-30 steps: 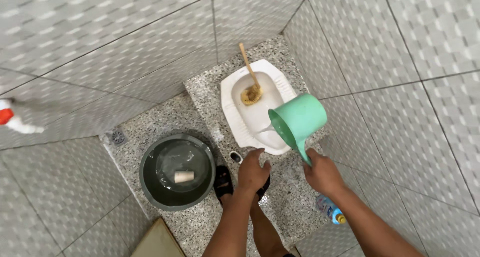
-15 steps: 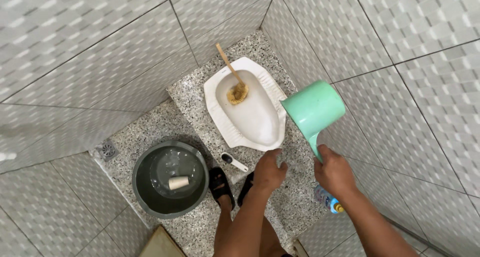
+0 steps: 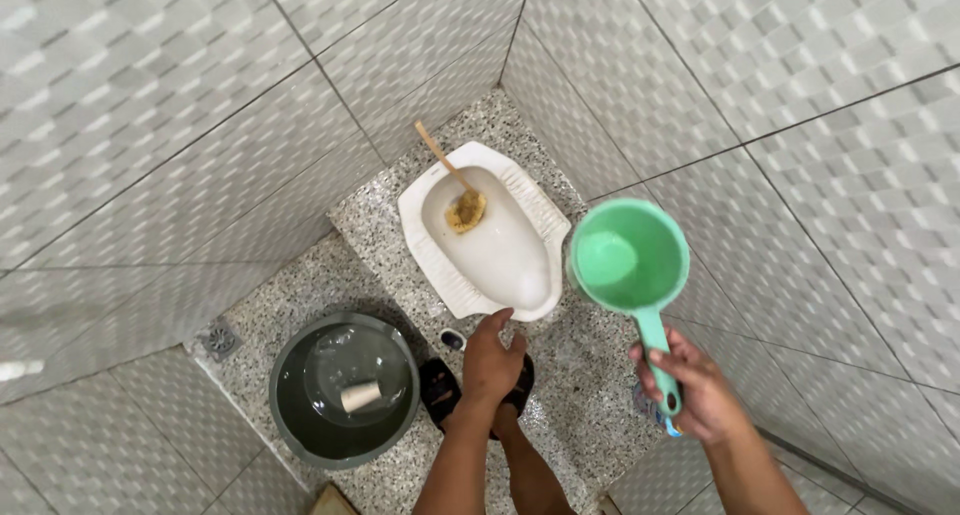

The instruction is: The person rinses a squat toilet and floor with water from a cup and bucket, then applies cleaning liquid from a bottle to the toilet.

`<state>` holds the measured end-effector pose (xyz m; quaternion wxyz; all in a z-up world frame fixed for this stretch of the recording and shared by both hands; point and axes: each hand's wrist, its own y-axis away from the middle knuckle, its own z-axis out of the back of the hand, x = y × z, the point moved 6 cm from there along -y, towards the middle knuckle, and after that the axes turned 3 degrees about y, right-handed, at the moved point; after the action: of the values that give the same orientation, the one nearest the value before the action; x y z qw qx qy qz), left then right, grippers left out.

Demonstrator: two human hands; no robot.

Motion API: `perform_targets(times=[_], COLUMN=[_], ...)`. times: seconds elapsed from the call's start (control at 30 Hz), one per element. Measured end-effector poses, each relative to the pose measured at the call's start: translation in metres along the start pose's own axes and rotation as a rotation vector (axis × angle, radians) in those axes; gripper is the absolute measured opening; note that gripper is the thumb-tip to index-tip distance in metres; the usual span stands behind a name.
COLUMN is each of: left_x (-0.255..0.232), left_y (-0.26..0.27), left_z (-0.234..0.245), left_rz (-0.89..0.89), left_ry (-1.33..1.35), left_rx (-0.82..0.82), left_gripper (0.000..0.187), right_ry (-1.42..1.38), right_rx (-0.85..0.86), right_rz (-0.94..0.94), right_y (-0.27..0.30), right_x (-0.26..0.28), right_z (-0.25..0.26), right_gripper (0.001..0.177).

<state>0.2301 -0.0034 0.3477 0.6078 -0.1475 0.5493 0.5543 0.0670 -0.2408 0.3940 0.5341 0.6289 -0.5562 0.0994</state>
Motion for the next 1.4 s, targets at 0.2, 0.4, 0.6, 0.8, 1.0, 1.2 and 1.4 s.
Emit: perform_targets(times=[0.2,0.4,0.6,0.8,1.0,1.2,1.4], left_x=[0.016,0.043,0.072,0.102,0.126,0.14,0.138], left_y=[0.003,0.011,0.023,0.039,0.057,0.078,0.107], left_z=[0.001,0.009,0.012,0.019,0.031,0.039,0.047], left_rz=[-0.027,-0.004,0.058,0.091,0.167,0.212,0.334], left_ry=[-0.051,-0.088,-0.076,-0.017,-0.012,0.043,0.128], left_rx=[0.012,0.001,-0.019,-0.109,-0.166,-0.233,-0.188], left_gripper=[0.043,0.042,0.043,0.042,0.04,0.041,0.04], right_ry=[-0.294,-0.268,0.237,0.262,0.303,0.539,0.617], right_rx=[-0.426,-0.776,-0.711,-0.451,-0.126,0.148,0.339], right_rz=[-0.175,-0.227,-0.024,-0.043,-0.409,-0.544,-0.623], right_y=[0.032,-0.075,-0.18,-0.145,-0.077,-0.05,-0.029], right_x=[-0.087,-0.141,-0.052,-0.041,-0.11,-0.176,-0.196], right_z=[0.098,0.171,0.072,-0.014,-0.058,-0.095,-0.128], right_gripper=[0.033,0.014,0.02,0.018,0.033,0.045,0.042])
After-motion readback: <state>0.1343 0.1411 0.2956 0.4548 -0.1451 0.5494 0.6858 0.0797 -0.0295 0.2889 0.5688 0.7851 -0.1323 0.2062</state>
